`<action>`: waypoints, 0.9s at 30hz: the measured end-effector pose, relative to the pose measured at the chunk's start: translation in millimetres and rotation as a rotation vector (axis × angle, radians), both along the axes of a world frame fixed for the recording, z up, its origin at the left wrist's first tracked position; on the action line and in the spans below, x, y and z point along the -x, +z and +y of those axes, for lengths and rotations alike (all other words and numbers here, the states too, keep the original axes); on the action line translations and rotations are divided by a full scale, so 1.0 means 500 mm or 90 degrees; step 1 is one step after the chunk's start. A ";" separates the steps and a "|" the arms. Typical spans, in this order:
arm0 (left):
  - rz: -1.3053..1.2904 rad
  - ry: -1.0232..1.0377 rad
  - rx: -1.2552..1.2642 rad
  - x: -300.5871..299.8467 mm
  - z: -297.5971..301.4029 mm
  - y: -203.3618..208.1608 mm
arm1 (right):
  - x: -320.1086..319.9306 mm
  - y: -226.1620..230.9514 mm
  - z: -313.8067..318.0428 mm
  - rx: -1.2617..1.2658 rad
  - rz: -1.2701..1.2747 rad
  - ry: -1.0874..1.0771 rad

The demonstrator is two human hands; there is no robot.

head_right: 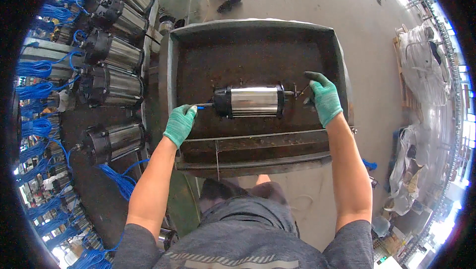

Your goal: The person picks up a cylindrical submersible pump from an assembly line, dunks it into a water-filled tank for testing, and then returns it to the line while coiling its blue power cable.

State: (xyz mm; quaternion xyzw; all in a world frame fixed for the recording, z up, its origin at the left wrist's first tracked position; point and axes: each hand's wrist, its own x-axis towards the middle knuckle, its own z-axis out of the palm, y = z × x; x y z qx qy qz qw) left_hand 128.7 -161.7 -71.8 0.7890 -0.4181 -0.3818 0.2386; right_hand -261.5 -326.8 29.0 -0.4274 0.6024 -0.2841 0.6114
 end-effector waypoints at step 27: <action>-0.399 -0.159 -0.177 0.086 0.014 0.062 | 0.072 -0.175 0.116 0.327 0.482 0.164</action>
